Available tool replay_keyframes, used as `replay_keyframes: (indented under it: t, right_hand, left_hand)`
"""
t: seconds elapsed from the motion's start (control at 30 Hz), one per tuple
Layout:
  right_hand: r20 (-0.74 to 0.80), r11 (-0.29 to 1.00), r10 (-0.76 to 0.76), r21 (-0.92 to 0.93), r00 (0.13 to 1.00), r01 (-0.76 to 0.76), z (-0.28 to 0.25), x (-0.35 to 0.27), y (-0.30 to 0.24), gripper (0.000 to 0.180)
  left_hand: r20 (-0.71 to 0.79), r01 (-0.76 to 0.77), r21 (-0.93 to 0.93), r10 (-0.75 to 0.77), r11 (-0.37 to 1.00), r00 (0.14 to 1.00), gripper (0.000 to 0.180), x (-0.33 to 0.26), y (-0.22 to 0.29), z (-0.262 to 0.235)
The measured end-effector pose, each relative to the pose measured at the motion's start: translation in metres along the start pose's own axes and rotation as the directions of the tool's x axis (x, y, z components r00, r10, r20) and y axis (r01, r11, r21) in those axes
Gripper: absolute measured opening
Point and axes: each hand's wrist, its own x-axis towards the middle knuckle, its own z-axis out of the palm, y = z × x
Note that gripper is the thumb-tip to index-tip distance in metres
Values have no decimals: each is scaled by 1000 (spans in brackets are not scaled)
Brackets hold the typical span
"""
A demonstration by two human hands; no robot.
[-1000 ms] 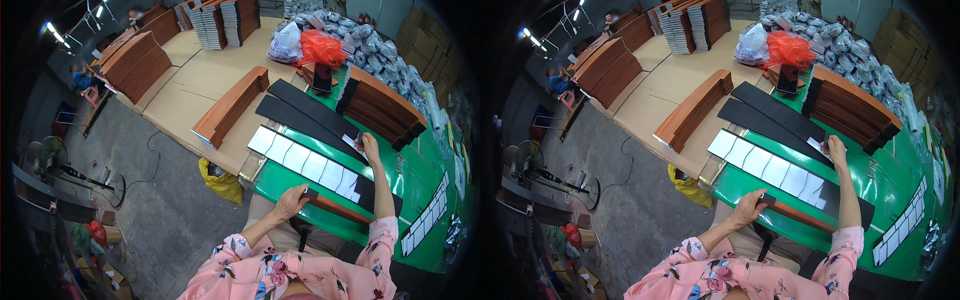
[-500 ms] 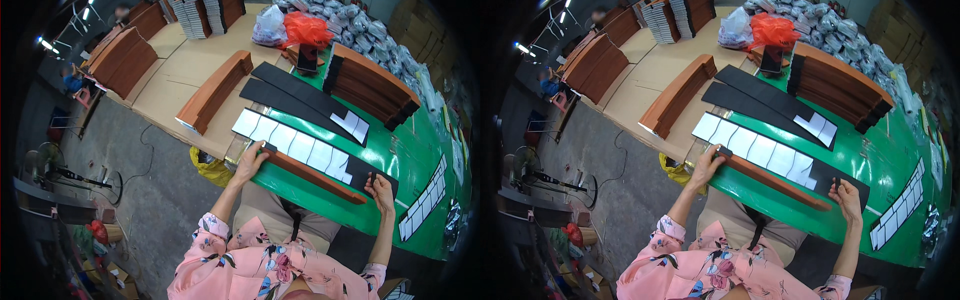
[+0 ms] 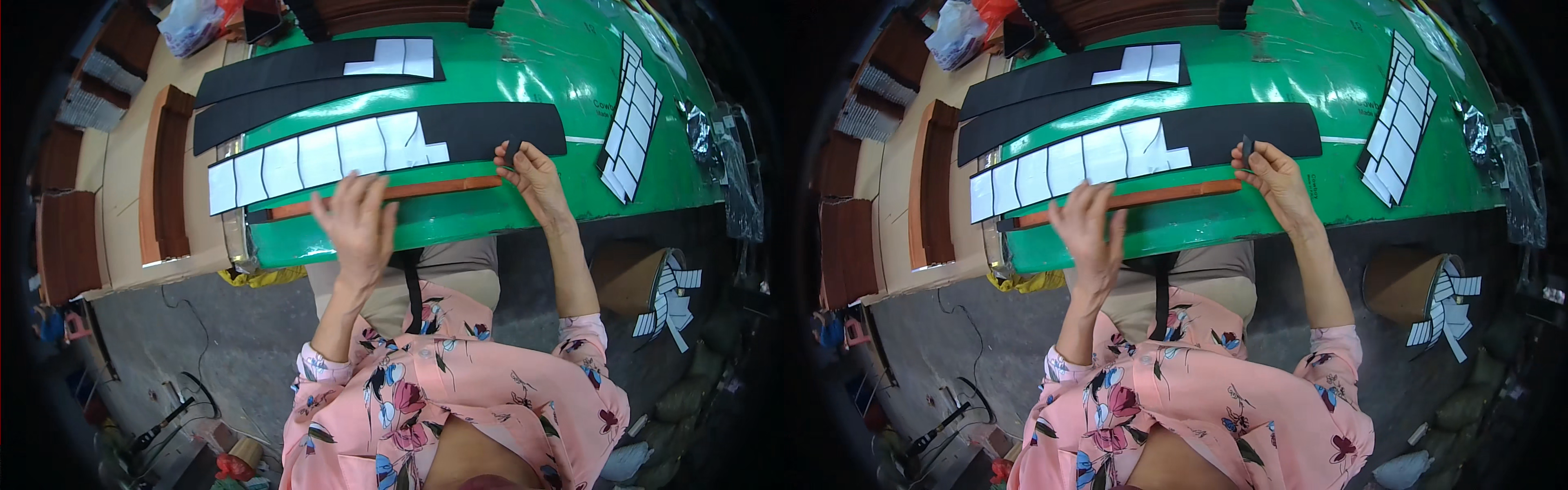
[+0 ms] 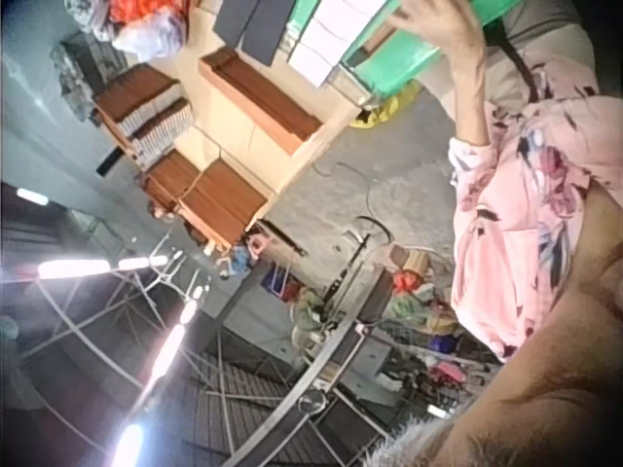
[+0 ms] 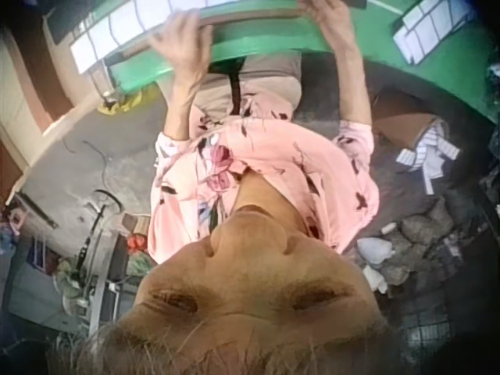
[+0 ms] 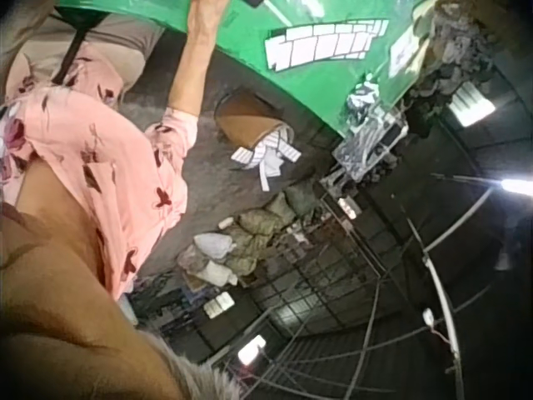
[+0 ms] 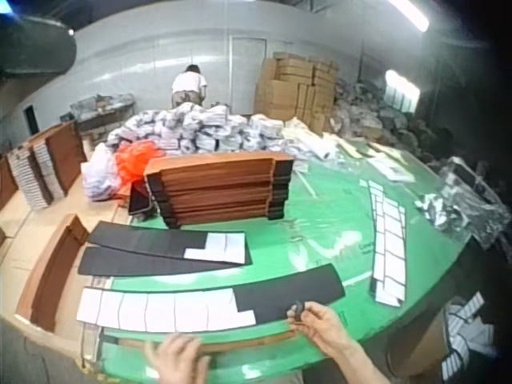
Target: Applying black foam strips and adhesive labels to wooden furniture components on a workbench.
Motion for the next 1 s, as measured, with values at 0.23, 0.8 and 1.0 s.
replay_keyframes:
  t: [0.23,0.8,1.0]
  right_hand:
    - [130,703,-243,-659,961,267,3,-14,-8,27]
    - [417,179,-379,-843,826,507,15,-10,-10,22]
    - [415,166,-389,-846,822,506,15,-8,-7,22]
  left_hand:
    - [182,64,-177,-31,982,983,34,22,55,52]
    - [163,197,-195,-166,961,972,19,25,59,66]
    - [170,208,-198,-176,958,970,20,25,59,67]
